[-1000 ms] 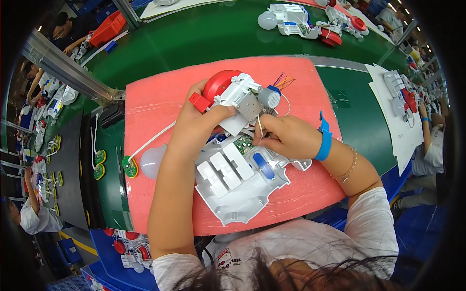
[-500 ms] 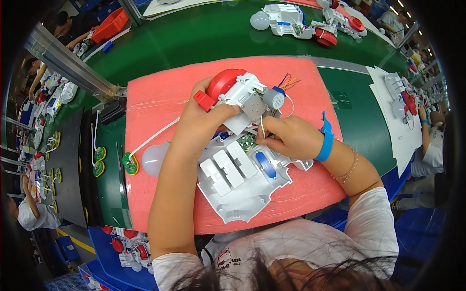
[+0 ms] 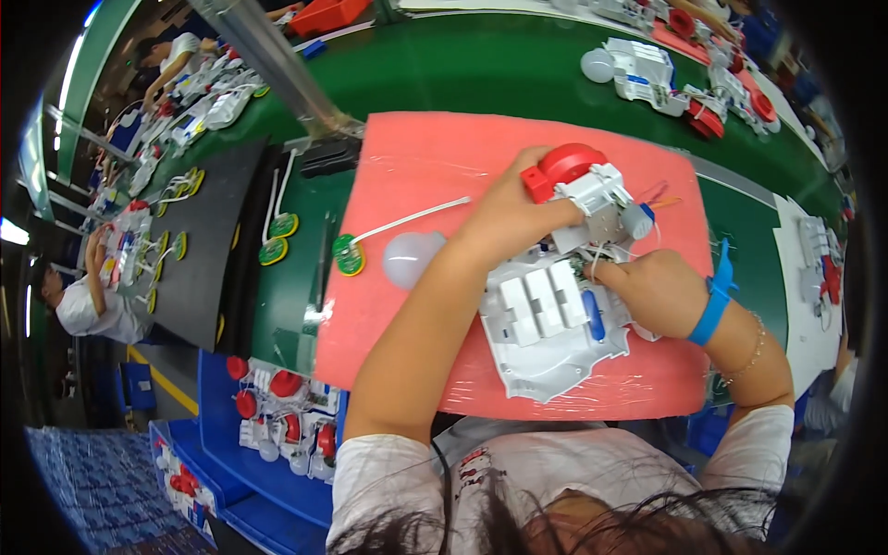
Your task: Assembling LED light fixtures by connecting internal wiring and securing components at a factory assembly line.
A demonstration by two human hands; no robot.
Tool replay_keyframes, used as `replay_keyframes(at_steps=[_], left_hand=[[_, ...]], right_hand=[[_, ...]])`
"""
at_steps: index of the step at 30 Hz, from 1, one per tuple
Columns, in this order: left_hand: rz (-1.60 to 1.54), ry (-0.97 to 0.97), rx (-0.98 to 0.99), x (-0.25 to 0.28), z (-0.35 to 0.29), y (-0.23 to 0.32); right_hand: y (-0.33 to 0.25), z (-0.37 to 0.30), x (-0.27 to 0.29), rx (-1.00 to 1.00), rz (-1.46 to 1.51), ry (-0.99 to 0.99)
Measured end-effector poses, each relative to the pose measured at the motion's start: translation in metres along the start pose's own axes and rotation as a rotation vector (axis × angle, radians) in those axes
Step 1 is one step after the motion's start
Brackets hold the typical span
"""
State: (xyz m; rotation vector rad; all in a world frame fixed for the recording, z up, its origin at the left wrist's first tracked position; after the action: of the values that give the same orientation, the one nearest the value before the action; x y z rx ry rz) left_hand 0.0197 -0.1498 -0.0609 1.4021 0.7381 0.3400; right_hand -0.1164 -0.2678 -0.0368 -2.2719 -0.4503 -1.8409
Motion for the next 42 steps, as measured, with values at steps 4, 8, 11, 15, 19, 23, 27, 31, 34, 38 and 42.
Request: replay_keyframes(at_steps=[4,8,11,15,19,23,27,31,34,38,42], left_hand=[[0.144,0.019,0.102,-0.001,-0.012,0.020],[0.133,-0.034,0.089,0.015,-0.003,0.001],[0.074,0.005,0.181,0.007,-0.008,0.010],[0.027,0.003,0.215,0.023,0.004,-0.013],[0.187,0.110,0.169,0.022,-0.006,0.000],[0.142,0.105,0.206,0.011,-0.012,0.003],[0.098,0.097,0.178,0.016,-0.012,-0.007],[0.073,0.112,0.188,0.018,-0.011,-0.014],[0.056,0.100,0.187,0.016,-0.010,-0.012],[0.086,0.125,0.190,0.015,-0.009,-0.013],[0.124,0.123,0.202,0.019,-0.009,-0.011]], right_hand=[[-0.008,-0.003,0.001,0.018,-0.113,-0.049],[-0.011,-0.006,-0.004,-0.020,-0.163,0.021],[-0.008,-0.007,-0.002,-0.043,-0.144,-0.033],[-0.012,-0.005,0.006,-0.109,-0.110,-0.183],[-0.007,-0.009,-0.006,-0.085,-0.091,-0.025],[0.006,-0.014,-0.024,-0.307,0.322,-0.080],[0.001,-0.020,-0.026,-0.088,0.205,0.457],[-0.005,-0.020,-0.026,-0.135,0.129,0.212],[-0.005,-0.020,-0.026,-0.093,0.074,0.220],[-0.002,-0.016,-0.026,-0.067,0.021,0.172],[-0.004,-0.009,-0.022,-0.073,-0.003,0.113]])
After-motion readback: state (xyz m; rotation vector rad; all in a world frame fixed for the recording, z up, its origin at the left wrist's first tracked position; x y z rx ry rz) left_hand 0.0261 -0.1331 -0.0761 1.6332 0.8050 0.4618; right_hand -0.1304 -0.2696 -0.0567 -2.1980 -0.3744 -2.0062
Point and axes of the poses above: each hand's wrist, its own z-axis towards the middle knuckle, its own x-axis out of the back of the hand, y = z × x, the point moved 3 cm from there along z, towards the middle knuckle, and after that the axes turned 10 degrees about -z, right-handed, at the moved point
